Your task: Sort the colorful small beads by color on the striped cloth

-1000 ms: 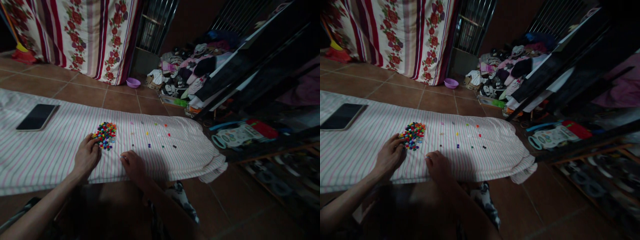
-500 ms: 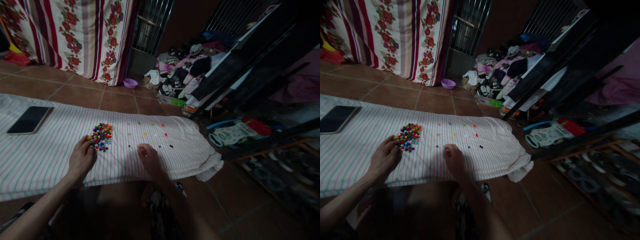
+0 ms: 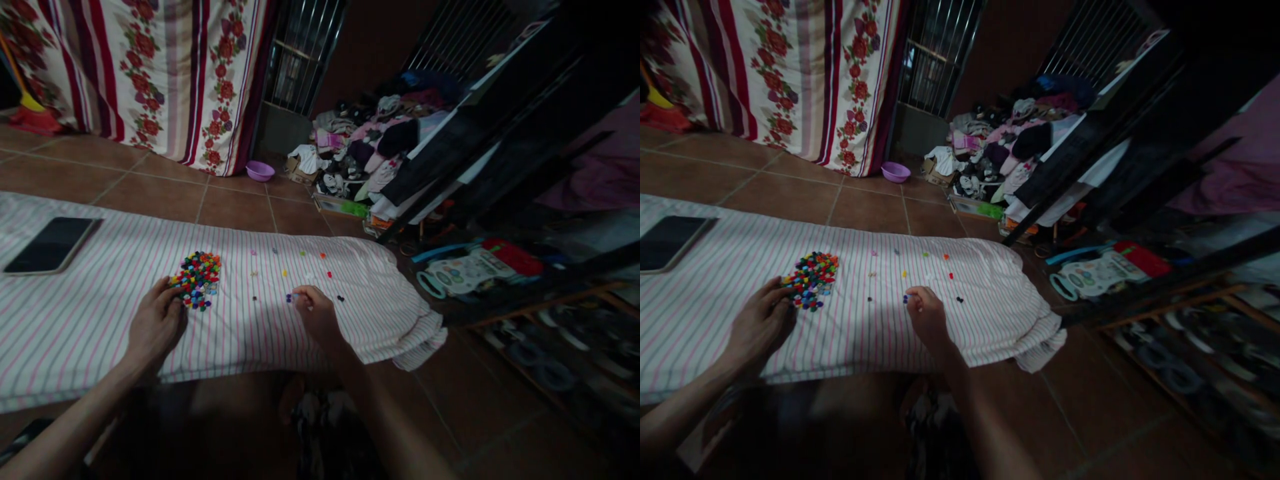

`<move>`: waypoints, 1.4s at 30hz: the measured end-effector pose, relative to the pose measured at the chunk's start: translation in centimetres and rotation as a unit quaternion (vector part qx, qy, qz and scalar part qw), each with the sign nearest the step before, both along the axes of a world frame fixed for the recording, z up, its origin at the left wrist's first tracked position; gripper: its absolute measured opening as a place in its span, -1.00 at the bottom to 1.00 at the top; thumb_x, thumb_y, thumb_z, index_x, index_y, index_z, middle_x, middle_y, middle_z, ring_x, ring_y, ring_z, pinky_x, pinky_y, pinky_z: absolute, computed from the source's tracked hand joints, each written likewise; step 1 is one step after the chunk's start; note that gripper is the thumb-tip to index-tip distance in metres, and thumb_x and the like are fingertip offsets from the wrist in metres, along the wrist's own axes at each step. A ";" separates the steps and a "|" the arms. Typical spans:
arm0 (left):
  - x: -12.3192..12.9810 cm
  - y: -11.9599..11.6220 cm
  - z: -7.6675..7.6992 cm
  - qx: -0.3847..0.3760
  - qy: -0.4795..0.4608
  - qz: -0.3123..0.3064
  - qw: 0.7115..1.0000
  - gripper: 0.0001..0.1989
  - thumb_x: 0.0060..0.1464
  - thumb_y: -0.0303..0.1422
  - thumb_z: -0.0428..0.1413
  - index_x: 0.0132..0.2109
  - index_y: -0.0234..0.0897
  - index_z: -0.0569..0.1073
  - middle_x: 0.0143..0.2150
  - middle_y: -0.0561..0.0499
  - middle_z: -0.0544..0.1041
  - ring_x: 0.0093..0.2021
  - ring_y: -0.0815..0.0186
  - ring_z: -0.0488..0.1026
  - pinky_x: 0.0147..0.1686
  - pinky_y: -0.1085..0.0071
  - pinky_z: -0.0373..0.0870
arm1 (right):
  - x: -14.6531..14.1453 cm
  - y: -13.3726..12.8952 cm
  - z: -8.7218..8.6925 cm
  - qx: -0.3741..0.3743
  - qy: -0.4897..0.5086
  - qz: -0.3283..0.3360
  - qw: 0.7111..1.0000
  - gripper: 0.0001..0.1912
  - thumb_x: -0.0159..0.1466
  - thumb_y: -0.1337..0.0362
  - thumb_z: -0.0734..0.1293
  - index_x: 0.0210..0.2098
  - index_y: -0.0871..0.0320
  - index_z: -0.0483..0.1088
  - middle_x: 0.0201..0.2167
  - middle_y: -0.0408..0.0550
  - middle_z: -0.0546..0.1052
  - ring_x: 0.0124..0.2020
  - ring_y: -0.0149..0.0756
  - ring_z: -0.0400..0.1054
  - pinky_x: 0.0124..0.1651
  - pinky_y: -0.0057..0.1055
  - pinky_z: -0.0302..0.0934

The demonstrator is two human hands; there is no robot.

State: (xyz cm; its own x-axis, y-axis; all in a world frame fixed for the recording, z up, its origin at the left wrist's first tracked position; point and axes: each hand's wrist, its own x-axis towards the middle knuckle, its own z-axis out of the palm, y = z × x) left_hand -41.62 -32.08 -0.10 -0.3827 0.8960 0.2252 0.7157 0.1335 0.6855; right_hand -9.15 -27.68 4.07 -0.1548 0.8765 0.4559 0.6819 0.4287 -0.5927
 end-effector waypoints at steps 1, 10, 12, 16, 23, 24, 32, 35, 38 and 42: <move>0.0 0.0 0.0 -0.001 0.000 0.001 1.000 -0.55 0.18 -0.18 -0.16 -0.08 -0.25 0.55 0.30 -0.15 0.35 0.31 0.07 0.29 0.32 0.11 0.24 | 0.1 0.3 0.2 0.005 0.010 -0.007 1.000 -0.77 0.18 0.32 0.18 -0.32 0.13 0.47 -0.38 -0.04 0.56 -0.39 -0.31 0.41 -0.27 -0.39 0.30; 0.4 0.0 0.7 -0.011 -0.003 0.020 1.000 -0.54 0.17 -0.17 -0.16 -0.06 -0.25 0.56 0.29 -0.13 0.37 0.30 0.07 0.30 0.33 0.12 0.24 | -3.9 3.2 0.9 -0.054 0.091 0.000 0.994 -0.78 0.18 0.21 0.27 -0.26 0.13 0.49 -0.45 -0.12 0.48 -0.48 -0.38 0.34 -0.37 -0.45 0.28; 0.5 0.1 0.7 -0.007 0.000 0.022 1.000 -0.53 0.17 -0.17 -0.17 -0.06 -0.24 0.55 0.27 -0.13 0.39 0.29 0.08 0.32 0.32 0.12 0.25 | -5.0 4.5 0.9 -0.054 0.081 0.011 0.995 -0.79 0.17 0.22 0.28 -0.25 0.12 0.50 -0.44 -0.12 0.49 -0.47 -0.38 0.34 -0.35 -0.44 0.29; 0.4 0.1 0.6 -0.002 0.004 0.017 1.000 -0.53 0.17 -0.16 -0.17 -0.05 -0.24 0.54 0.28 -0.13 0.38 0.30 0.09 0.31 0.33 0.12 0.24 | -6.9 7.2 0.9 -0.048 0.038 0.019 0.998 -0.80 0.15 0.31 0.28 -0.26 0.11 0.51 -0.39 -0.12 0.51 -0.43 -0.37 0.35 -0.25 -0.41 0.30; 0.0 -0.1 0.3 -0.004 -0.010 0.005 1.000 -0.51 0.16 -0.17 -0.17 -0.03 -0.29 0.54 0.30 -0.17 0.36 0.32 0.08 0.28 0.35 0.15 0.21 | -7.6 9.4 0.0 -0.060 0.031 0.001 0.998 -0.73 0.12 0.36 0.25 -0.25 0.11 0.53 -0.34 -0.11 0.55 -0.36 -0.34 0.39 -0.16 -0.38 0.31; -0.1 -0.2 0.3 -0.003 -0.014 0.005 1.000 -0.52 0.16 -0.16 -0.16 -0.03 -0.29 0.54 0.30 -0.16 0.35 0.32 0.09 0.28 0.35 0.15 0.20 | -6.9 9.6 -0.2 -0.060 0.030 -0.006 0.998 -0.73 0.12 0.36 0.25 -0.25 0.10 0.53 -0.34 -0.12 0.56 -0.36 -0.34 0.40 -0.15 -0.38 0.32; -0.3 -0.4 -0.4 0.007 -0.008 0.011 1.000 -0.56 0.18 -0.14 -0.14 -0.03 -0.21 0.52 0.30 -0.10 0.36 0.32 0.10 0.28 0.34 0.13 0.22 | 4.0 13.7 -0.2 -0.076 -0.031 -0.198 0.977 -0.72 0.10 0.42 0.24 -0.29 0.12 0.55 -0.35 -0.09 0.60 -0.29 -0.28 0.44 -0.08 -0.34 0.31; -0.2 -0.3 -0.5 0.011 0.005 0.010 1.000 -0.57 0.18 -0.13 -0.14 -0.03 -0.21 0.51 0.30 -0.13 0.36 0.32 0.06 0.27 0.34 0.07 0.23 | 7.6 14.9 0.0 -0.112 -0.031 -0.259 0.959 -0.73 0.11 0.45 0.25 -0.30 0.15 0.57 -0.36 -0.07 0.59 -0.33 -0.29 0.43 -0.14 -0.37 0.31; -0.1 -0.4 -0.4 0.010 0.005 0.012 1.000 -0.58 0.17 -0.14 -0.13 -0.03 -0.19 0.50 0.30 -0.11 0.36 0.32 0.06 0.28 0.34 0.04 0.22 | 9.9 15.2 -0.3 -0.137 -0.017 -0.284 0.949 -0.71 0.10 0.47 0.25 -0.30 0.18 0.58 -0.41 -0.09 0.57 -0.40 -0.32 0.41 -0.23 -0.40 0.31; -0.1 -0.5 0.1 -0.005 0.001 0.017 1.000 -0.58 0.16 -0.14 -0.12 -0.02 -0.21 0.48 0.31 -0.11 0.35 0.31 0.01 0.29 0.35 -0.03 0.19 | 11.9 14.7 -1.0 -0.159 -0.032 -0.300 0.940 -0.72 0.10 0.47 0.26 -0.31 0.17 0.60 -0.44 -0.11 0.56 -0.44 -0.33 0.40 -0.26 -0.39 0.30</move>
State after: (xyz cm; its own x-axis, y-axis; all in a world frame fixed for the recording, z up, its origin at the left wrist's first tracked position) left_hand -41.70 -32.63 -0.02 -0.4123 0.8849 0.2167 0.7117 0.1643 0.6830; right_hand 2.71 -13.02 3.08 0.3931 0.9051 0.1621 0.7829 -0.2370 -0.5752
